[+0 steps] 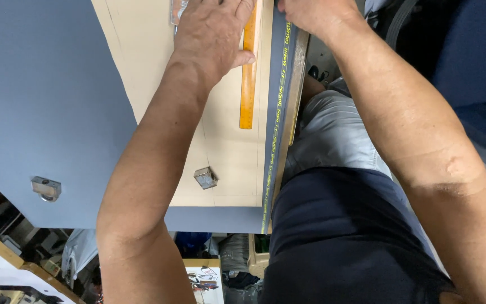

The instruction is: The person uses a yellow ruler and a yellow marking tool to draw straight lines on a large piece of beige fabric laid out on a table. They hold the ruler steady with one hand while drawing along its edge with the other, repositioning the ruler multiple times to create a series of parallel lines.

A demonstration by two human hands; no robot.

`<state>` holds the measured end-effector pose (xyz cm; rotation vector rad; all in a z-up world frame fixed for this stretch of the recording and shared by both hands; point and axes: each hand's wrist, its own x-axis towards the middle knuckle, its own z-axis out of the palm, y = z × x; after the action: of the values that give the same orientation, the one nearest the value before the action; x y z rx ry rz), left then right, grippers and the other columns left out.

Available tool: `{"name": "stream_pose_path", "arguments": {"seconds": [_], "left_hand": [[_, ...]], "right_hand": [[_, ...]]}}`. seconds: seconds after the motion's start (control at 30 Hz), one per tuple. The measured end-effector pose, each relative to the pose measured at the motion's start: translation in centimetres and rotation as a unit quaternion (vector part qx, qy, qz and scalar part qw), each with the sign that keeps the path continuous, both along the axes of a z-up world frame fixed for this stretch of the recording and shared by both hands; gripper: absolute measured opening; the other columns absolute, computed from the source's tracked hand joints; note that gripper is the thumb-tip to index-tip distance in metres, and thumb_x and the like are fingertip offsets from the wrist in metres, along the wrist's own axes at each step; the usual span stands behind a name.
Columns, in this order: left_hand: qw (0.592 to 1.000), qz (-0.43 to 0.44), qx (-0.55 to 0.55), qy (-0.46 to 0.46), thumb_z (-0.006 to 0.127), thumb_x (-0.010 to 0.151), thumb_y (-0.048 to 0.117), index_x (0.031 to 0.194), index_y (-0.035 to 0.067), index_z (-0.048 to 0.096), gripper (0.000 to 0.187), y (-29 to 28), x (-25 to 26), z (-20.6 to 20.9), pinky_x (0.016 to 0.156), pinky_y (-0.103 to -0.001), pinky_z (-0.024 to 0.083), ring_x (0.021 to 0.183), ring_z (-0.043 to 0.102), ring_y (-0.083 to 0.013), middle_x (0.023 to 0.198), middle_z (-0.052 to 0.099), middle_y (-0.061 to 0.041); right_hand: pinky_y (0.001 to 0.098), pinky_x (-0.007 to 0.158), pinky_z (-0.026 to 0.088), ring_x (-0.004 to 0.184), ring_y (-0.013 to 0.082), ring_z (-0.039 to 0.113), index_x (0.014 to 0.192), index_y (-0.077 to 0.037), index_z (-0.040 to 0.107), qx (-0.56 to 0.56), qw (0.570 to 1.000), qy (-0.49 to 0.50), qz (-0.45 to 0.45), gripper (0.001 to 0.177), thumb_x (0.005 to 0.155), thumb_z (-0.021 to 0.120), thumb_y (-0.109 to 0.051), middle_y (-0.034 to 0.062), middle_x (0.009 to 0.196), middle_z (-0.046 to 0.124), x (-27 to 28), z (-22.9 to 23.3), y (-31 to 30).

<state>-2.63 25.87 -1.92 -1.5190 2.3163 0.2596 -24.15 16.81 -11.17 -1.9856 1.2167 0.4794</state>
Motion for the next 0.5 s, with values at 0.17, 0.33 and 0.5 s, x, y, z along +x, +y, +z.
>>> {"name": "stream_pose_path", "arguments": {"seconds": [0.17, 0.33, 0.5], "left_hand": [[1.000, 0.016, 0.018, 0.009, 0.069, 0.080, 0.077, 0.163, 0.016, 0.030, 0.110, -0.2, -0.5, 1.7, 0.111, -0.043, 0.036, 0.139, 0.032, -0.0305, 0.159, 0.034, -0.004], [0.998, 0.025, 0.054, -0.018, 0.060, 0.083, 0.084, 0.167, 0.018, 0.020, 0.115, -0.5, -0.9, 1.6, 0.116, -0.046, 0.033, 0.148, 0.014, -0.0380, 0.171, 0.015, -0.001], [0.993, 0.042, 0.105, -0.017, 0.062, 0.084, 0.079, 0.168, 0.017, 0.013, 0.115, -0.7, -1.3, 1.6, 0.119, -0.052, 0.028, 0.149, 0.008, -0.0424, 0.172, 0.008, -0.002]], "right_hand": [[0.0449, 0.053, 0.049, 0.073, 0.0239, 0.067, 0.086, -0.020, 0.071, -0.136, 0.986, -0.008, 0.096, 0.017, 0.099, 0.061, -0.022, 0.0011, 0.084, 0.071, -0.3, -1.9, -0.1], [0.0476, 0.056, 0.052, 0.076, 0.0313, 0.066, 0.104, -0.008, 0.071, -0.113, 0.993, -0.043, 0.015, 0.019, 0.093, 0.074, -0.023, 0.0082, 0.092, 0.071, 1.6, 3.5, -0.5], [0.0456, 0.053, 0.048, 0.076, 0.0310, 0.064, 0.114, -0.011, 0.067, -0.079, 0.995, -0.040, -0.036, 0.027, 0.087, 0.067, -0.012, 0.0050, 0.092, 0.068, 2.1, 5.2, -0.3]]}}
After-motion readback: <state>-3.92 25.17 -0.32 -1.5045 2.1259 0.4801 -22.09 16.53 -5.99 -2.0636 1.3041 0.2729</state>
